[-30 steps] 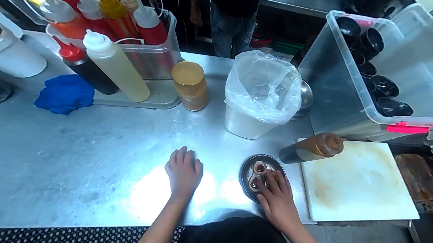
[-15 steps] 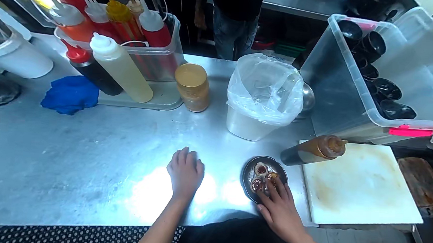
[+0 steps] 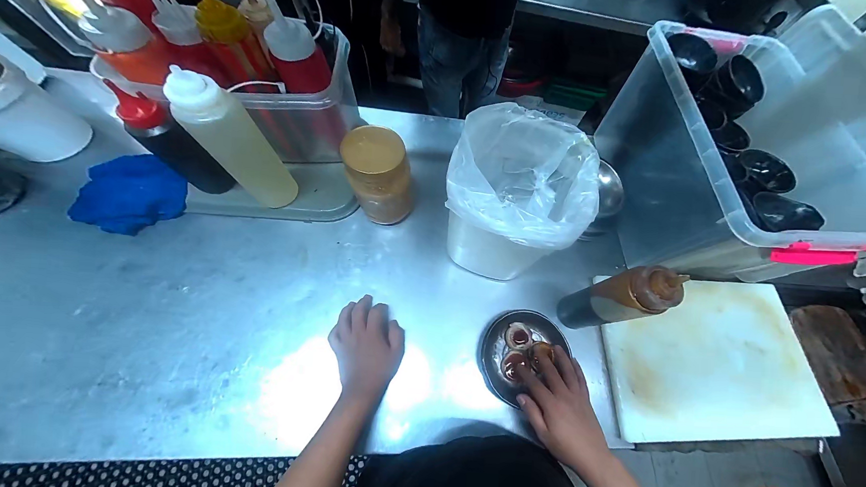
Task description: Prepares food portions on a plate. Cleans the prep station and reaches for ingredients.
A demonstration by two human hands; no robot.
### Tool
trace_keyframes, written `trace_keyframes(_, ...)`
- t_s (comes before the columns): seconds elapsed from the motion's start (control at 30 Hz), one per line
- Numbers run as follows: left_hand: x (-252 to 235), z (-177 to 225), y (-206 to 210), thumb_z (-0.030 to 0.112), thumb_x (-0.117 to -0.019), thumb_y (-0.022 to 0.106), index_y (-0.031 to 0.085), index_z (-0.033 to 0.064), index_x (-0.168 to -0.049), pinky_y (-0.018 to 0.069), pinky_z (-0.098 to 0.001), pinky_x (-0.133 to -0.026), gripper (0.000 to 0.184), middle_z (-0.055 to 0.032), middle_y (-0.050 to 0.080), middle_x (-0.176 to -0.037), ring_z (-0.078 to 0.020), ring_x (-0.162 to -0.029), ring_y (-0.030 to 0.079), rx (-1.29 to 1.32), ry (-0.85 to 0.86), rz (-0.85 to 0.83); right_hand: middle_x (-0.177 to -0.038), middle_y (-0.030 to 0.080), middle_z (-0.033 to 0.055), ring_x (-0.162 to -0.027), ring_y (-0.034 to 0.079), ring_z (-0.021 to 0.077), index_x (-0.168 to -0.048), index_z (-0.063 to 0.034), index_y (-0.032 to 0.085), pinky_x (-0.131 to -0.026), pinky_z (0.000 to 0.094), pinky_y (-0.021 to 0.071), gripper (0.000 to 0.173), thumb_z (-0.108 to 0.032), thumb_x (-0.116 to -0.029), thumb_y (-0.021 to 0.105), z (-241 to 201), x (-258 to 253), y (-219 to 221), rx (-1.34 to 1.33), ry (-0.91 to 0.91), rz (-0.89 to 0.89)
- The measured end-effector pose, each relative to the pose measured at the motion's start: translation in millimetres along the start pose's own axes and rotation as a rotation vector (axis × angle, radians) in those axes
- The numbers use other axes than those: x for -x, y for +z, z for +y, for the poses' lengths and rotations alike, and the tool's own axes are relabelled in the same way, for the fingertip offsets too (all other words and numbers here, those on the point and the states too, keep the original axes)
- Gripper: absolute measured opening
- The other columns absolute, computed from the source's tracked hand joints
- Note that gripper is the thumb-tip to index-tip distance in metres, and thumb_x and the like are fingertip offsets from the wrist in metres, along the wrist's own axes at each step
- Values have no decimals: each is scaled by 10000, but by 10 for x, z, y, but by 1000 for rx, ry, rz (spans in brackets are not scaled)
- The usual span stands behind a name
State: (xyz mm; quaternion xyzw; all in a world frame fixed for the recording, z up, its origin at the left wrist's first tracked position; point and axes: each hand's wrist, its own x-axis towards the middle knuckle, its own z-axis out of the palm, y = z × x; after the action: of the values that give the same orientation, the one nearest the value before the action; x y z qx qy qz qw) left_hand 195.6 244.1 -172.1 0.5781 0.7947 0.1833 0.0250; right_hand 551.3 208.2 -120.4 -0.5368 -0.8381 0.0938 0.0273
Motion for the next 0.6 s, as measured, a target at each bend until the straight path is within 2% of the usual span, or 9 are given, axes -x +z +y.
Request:
trace_keyframes(0.1, -6, 2, -3, 440, -979, 372, 691, 185, -1214, 346, -602, -1085, 471, -58, 530, -1494, -328, -1423, 422, -1, -8, -7, -1620, 423, 71, -1532, 283, 400, -1416, -331, 618, -1197, 683, 240, 518, -565, -1048, 338, 42, 26, 2, 28, 40, -8)
trace_keyframes(0.23, 0, -5, 2, 443, -978, 370, 693, 186, -1211, 343, -601, -1084, 474, -56, 538, -1484, -322, -1417, 426, -2, -3, 3, -1615, 433, 50, -1532, 290, 381, -1341, -345, 662, -1210, 670, 227, 481, -574, -1048, 358, 13, 129, -12, -29, -26, -12)
trace_keyframes(0.33, 3, 10, 4, 435, -978, 368, 694, 180, -1207, 341, -599, -1084, 472, -61, 539, -1483, -320, -1420, 425, 3, -7, 5, -1592, 461, 83, -1519, 311, 401, -1385, -326, 643, -1206, 670, 242, 496, -560, -1049, 363, 17, -19, -8, -47, 14, 44)
trace_keyframes(0.43, 2, 5, -3, 439, -977, 369, 695, 191, -1208, 337, -597, -1086, 470, -58, 539, -1485, -317, -1423, 422, -1, -11, 0, -1624, 415, 83, -1538, 265, 402, -1432, -328, 608, -1215, 676, 204, 537, -582, -1055, 321, 10, -291, 1, -3, 96, 68)
trace_keyframes(0.53, 5, 13, 0, 438, -976, 369, 693, 193, -1208, 342, -593, -1081, 467, -58, 537, -1487, -316, -1423, 421, -8, -10, -1, -1655, 361, 80, -1556, 204, 411, -1448, -342, 589, -1221, 681, 155, 556, -595, -1059, 284, -20, -445, -11, 56, 111, 7)
trace_keyframes(0.6, -4, 7, -3, 443, -975, 378, 697, 197, -1202, 346, -592, -1081, 463, -55, 545, -1480, -315, -1420, 429, -7, -10, 11, -1653, 366, 65, -1560, 199, 397, -1447, -373, 578, -1222, 679, 156, 538, -595, -1056, 283, -33, -495, -1, 58, 87, -22)
